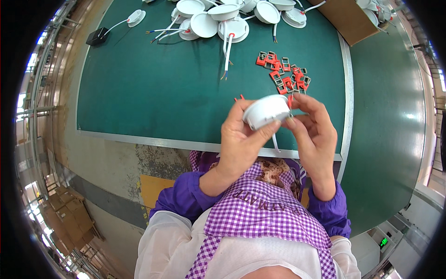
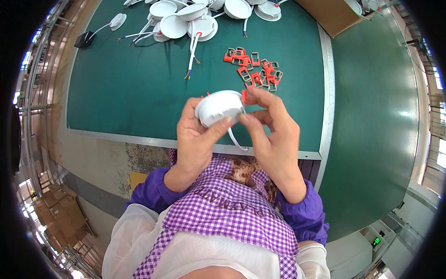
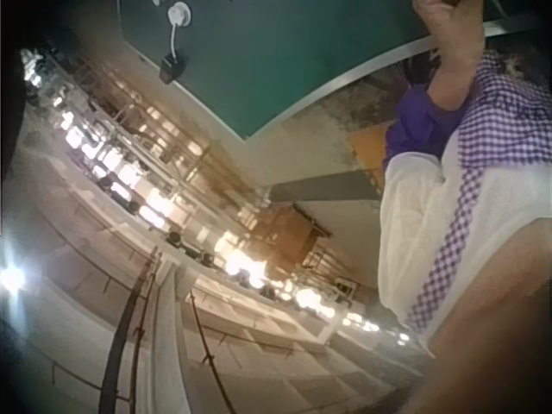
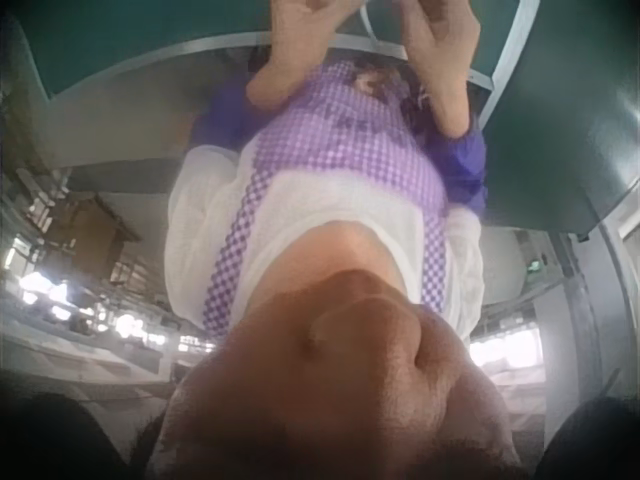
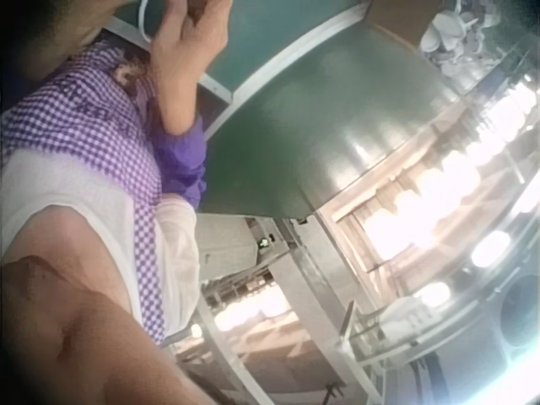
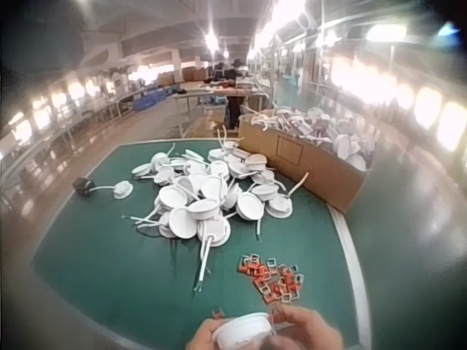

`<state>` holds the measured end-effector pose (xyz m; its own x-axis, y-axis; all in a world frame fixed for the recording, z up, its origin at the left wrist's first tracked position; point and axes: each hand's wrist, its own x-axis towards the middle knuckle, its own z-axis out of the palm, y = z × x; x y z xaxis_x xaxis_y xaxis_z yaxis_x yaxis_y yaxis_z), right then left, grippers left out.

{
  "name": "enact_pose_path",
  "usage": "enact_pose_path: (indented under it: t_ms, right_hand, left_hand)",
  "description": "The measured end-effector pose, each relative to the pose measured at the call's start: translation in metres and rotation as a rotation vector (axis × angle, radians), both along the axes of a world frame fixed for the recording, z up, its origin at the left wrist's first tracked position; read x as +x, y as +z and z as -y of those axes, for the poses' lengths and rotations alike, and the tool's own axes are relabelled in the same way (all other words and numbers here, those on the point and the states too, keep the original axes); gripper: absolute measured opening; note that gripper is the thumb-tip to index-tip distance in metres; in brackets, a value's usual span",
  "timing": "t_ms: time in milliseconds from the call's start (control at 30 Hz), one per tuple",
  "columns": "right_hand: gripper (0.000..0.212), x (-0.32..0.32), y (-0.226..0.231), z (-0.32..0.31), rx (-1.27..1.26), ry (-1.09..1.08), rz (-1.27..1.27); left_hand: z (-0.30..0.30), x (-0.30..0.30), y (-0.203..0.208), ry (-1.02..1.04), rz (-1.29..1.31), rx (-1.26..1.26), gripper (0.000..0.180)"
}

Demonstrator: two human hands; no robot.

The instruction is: The person attaches red sleeves onto metal spring clips by hand, fastens the clips onto circular light fixtures, and places the assembled lights into a box.

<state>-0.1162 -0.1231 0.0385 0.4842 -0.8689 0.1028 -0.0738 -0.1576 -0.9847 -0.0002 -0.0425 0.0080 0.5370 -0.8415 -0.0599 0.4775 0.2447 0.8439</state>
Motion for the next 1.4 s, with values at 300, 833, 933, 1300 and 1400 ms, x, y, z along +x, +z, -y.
enact_pose_path:
  t_ms: [300, 833, 933, 1300, 1400]
  right_hand:
    - [0.047, -0.038, 0.03, -0.008, 0.066, 0.018, -0.221]
    - [0.039, -0.012, -0.027, -0.009, 0.798, -0.023, 0.109]
    - [0.034, -0.008, -0.019, -0.013, 0.741, 0.182, -0.077]
    - [0.012, 0.015, -0.048, 0.058, -0.521, -0.049, -0.486]
    - [0.012, 0.032, -0.047, 0.05, -0.542, 0.087, -0.451]
  left_hand:
    - [-0.015, -0.019, 0.014, -0.233, -0.049, 0.03, 0.026]
    - [-0.008, 0.004, -0.018, -0.189, 0.085, 0.004, 0.049]
    - [-0.012, 0.016, -0.02, -0.009, 0.078, 0.063, 0.038]
    - [-0.037, 0.05, -0.004, 0.055, 0.023, 0.253, 0.036]
    - [-0.048, 0.075, 0.004, 0.223, 0.075, 0.219, 0.033]
